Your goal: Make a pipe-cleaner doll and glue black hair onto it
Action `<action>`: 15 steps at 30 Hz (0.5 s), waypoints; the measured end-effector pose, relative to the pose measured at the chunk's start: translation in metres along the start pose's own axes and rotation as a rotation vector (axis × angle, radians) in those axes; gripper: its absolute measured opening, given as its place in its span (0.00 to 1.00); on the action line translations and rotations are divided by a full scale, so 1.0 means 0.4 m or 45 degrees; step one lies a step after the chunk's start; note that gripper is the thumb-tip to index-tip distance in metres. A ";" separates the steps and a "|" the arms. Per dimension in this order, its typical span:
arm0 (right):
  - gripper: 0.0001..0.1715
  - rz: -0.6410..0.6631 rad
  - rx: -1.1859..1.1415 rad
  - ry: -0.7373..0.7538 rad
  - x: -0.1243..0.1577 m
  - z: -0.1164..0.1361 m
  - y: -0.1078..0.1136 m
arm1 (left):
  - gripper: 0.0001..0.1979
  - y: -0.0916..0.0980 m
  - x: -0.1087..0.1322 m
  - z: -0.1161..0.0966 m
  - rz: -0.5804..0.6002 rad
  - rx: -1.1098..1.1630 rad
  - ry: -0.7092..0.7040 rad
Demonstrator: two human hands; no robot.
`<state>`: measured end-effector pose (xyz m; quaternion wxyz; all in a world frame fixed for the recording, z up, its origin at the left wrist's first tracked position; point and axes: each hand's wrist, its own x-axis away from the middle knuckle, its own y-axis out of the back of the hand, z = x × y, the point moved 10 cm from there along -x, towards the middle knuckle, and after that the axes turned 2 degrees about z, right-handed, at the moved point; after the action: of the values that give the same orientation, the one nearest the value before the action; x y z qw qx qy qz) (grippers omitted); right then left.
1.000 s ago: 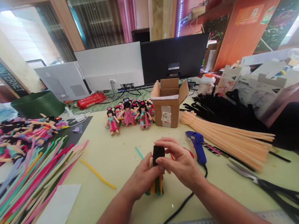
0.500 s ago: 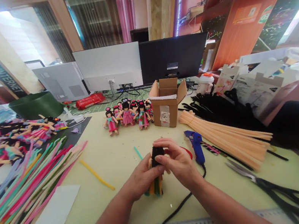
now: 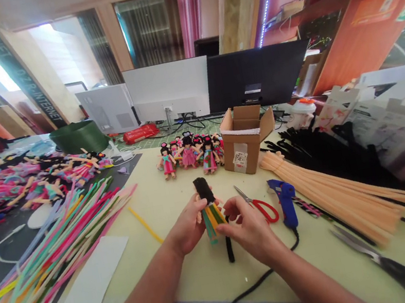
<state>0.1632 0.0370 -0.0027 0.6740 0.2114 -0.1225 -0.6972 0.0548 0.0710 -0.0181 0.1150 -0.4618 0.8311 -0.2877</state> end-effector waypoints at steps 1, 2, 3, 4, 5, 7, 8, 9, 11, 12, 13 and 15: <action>0.22 0.027 0.044 -0.022 0.003 -0.004 -0.011 | 0.13 -0.001 -0.001 -0.001 0.000 0.017 -0.011; 0.24 0.051 0.065 -0.044 0.007 -0.008 -0.021 | 0.13 -0.002 -0.001 -0.002 0.001 0.029 -0.018; 0.24 0.068 0.060 -0.060 0.009 -0.011 -0.028 | 0.12 -0.004 -0.001 -0.003 0.001 0.032 -0.024; 0.22 0.076 0.041 -0.070 0.010 -0.013 -0.032 | 0.12 -0.005 0.000 -0.004 0.000 0.023 -0.027; 0.20 0.072 0.021 -0.074 0.010 -0.013 -0.034 | 0.12 -0.006 0.000 -0.005 -0.002 0.003 -0.027; 0.16 0.050 -0.015 -0.065 0.007 -0.012 -0.031 | 0.13 -0.006 0.002 -0.009 -0.005 -0.044 -0.022; 0.15 0.042 -0.033 -0.060 0.004 -0.012 -0.029 | 0.14 -0.006 0.002 -0.010 -0.003 -0.063 -0.015; 0.14 0.037 -0.052 -0.057 0.002 -0.012 -0.027 | 0.14 -0.005 0.003 -0.011 0.000 -0.075 -0.006; 0.12 0.043 -0.107 -0.054 -0.003 -0.013 -0.028 | 0.14 -0.004 0.003 -0.012 0.011 -0.086 0.012; 0.11 0.053 -0.144 -0.050 -0.005 -0.014 -0.029 | 0.14 -0.003 0.003 -0.012 0.016 -0.090 0.019; 0.11 0.066 -0.185 -0.048 -0.006 -0.015 -0.031 | 0.13 -0.003 0.003 -0.012 0.023 -0.096 0.024; 0.10 0.097 -0.265 -0.035 -0.008 -0.014 -0.037 | 0.11 -0.005 0.004 -0.014 0.044 -0.111 0.021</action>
<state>0.1528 0.0416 -0.0141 0.7165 0.1258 -0.0668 -0.6829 0.0525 0.0710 -0.0122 0.0930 -0.4496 0.8516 -0.2532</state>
